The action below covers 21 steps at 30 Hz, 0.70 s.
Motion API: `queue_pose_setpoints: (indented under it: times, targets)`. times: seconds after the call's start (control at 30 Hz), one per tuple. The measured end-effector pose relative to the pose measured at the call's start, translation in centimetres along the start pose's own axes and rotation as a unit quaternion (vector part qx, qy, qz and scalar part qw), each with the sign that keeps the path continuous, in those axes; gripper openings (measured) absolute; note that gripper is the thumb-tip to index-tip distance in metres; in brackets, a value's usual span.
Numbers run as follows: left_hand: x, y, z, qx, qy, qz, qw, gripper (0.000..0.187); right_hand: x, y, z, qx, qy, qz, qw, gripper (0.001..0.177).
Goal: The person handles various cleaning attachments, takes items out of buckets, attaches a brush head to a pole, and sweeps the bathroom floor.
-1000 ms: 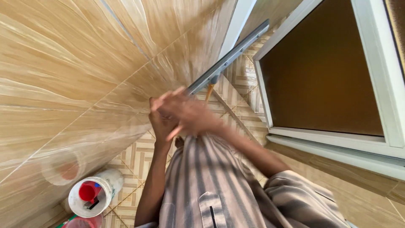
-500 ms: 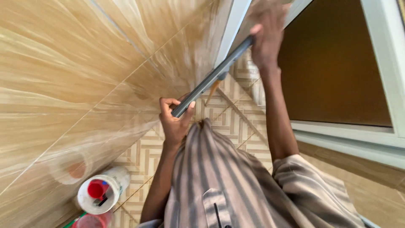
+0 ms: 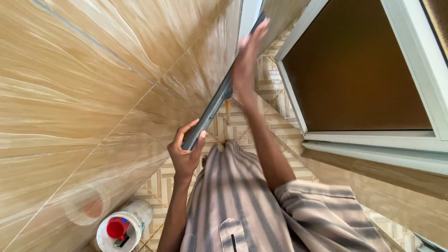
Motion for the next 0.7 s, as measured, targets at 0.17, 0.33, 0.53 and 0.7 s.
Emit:
queue_pose_setpoints:
  times: [0.17, 0.33, 0.53, 0.7]
  targets:
    - [0.6, -1.2, 0.3, -0.024, -0.014, -0.003, 1.000, 0.030, -11.8, -1.4, -10.1, -0.075, 0.174, -0.179, 0.965, 0.069]
    - [0.1, -1.6, -1.7, -0.019, 0.001, 0.028, 0.999, 0.030, -2.2, -6.5, -7.0, -0.199, -0.131, -0.109, 0.965, 0.062]
    - [0.2, -1.0, -2.8, 0.004, 0.030, 0.003, 1.000, 0.030, 6.1, 0.8, 2.3, 0.192, -0.520, 0.140, 0.820, 0.036]
    - [0.3, -1.7, -2.4, -0.002, 0.005, 0.000, 1.000, 0.026, 6.9, -1.7, -1.0, 0.030, -0.446, 0.146, 0.882, 0.021]
Point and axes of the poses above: each hand's wrist, its own z-axis away from the middle knuckle, its own y-axis out of the palm, x = y × z, the point moved 7 cm from there along -z, towards the middle knuckle, and after that the axes turned 10 degrees about -y, right-handed, at the moved point
